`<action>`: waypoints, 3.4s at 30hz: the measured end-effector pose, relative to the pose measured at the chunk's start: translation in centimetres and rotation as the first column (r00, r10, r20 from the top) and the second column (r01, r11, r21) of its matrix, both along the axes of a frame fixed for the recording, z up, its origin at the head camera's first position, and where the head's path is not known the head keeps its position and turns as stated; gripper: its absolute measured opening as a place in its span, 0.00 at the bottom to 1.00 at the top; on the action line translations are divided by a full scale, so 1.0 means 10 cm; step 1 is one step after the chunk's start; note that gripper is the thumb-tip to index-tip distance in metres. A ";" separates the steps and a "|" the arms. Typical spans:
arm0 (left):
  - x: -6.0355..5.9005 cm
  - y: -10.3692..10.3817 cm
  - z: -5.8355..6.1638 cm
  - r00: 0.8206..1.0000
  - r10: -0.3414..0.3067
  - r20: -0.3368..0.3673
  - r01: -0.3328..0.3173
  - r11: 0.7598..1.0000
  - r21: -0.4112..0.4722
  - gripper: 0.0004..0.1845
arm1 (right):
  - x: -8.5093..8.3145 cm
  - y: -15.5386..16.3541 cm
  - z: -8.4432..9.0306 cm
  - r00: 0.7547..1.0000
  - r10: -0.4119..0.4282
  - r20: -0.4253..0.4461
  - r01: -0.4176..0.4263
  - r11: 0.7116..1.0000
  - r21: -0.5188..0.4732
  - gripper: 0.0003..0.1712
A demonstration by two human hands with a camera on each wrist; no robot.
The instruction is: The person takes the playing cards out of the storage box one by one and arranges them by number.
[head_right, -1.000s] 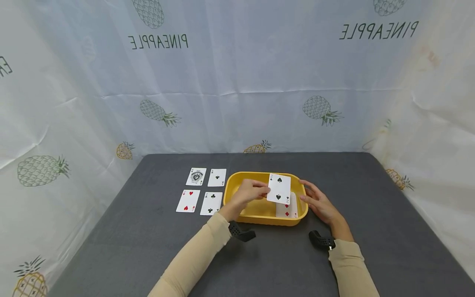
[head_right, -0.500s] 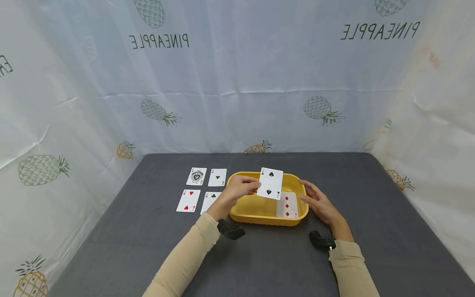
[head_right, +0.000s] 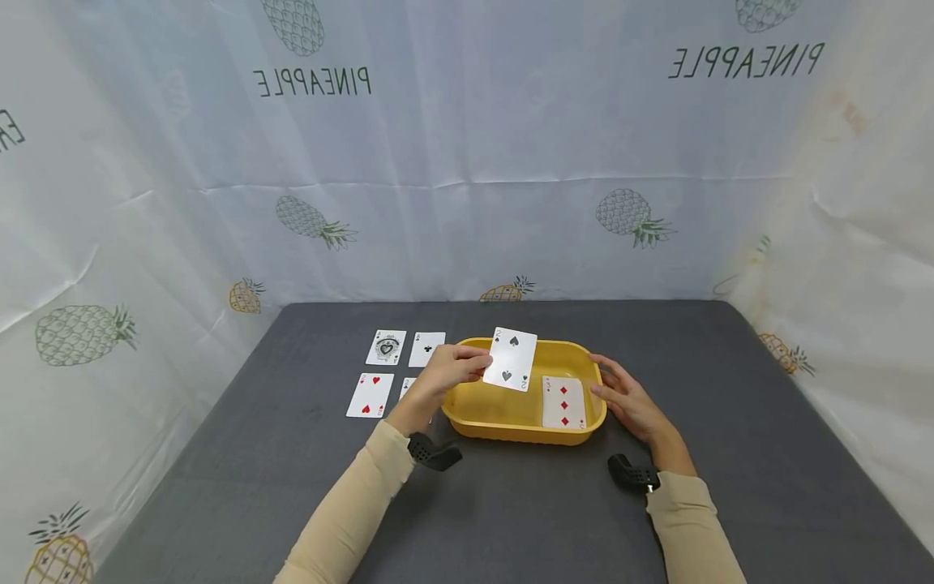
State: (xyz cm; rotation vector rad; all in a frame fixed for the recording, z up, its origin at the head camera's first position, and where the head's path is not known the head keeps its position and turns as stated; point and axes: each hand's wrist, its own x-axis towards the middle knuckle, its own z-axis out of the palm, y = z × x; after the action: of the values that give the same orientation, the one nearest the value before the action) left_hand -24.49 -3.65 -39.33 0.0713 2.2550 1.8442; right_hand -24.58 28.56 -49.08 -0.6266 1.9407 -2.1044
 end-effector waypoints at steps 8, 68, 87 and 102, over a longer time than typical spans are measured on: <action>0.00 -0.19 -0.02 0.999 0.031 -0.018 -0.032 0.999 -0.019 0.14 | 0.01 0.00 0.00 1.000 0.006 0.003 -0.006 1.000 -0.007 0.28; 0.04 -2.38 -0.57 0.914 0.405 0.030 -0.373 0.867 -0.332 0.21 | -0.02 0.00 -0.06 0.999 0.032 -0.017 -0.033 0.998 -0.051 0.28; 0.06 -2.71 -0.70 0.897 0.441 0.022 -0.397 0.827 -0.398 0.20 | -0.01 0.00 -0.03 1.000 0.017 -0.020 -0.017 1.000 -0.017 0.29; 0.10 -2.67 -0.68 0.852 0.509 -0.120 -0.492 0.700 -0.518 0.18 | -0.03 0.01 -0.05 1.000 -0.025 0.009 0.025 0.999 0.028 0.29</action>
State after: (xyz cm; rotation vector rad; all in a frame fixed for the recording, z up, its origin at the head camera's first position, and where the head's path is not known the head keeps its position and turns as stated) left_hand -23.52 -30.31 -46.11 -0.7379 2.8730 1.2915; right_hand -24.88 28.64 -49.54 -0.5897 1.9793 -2.0874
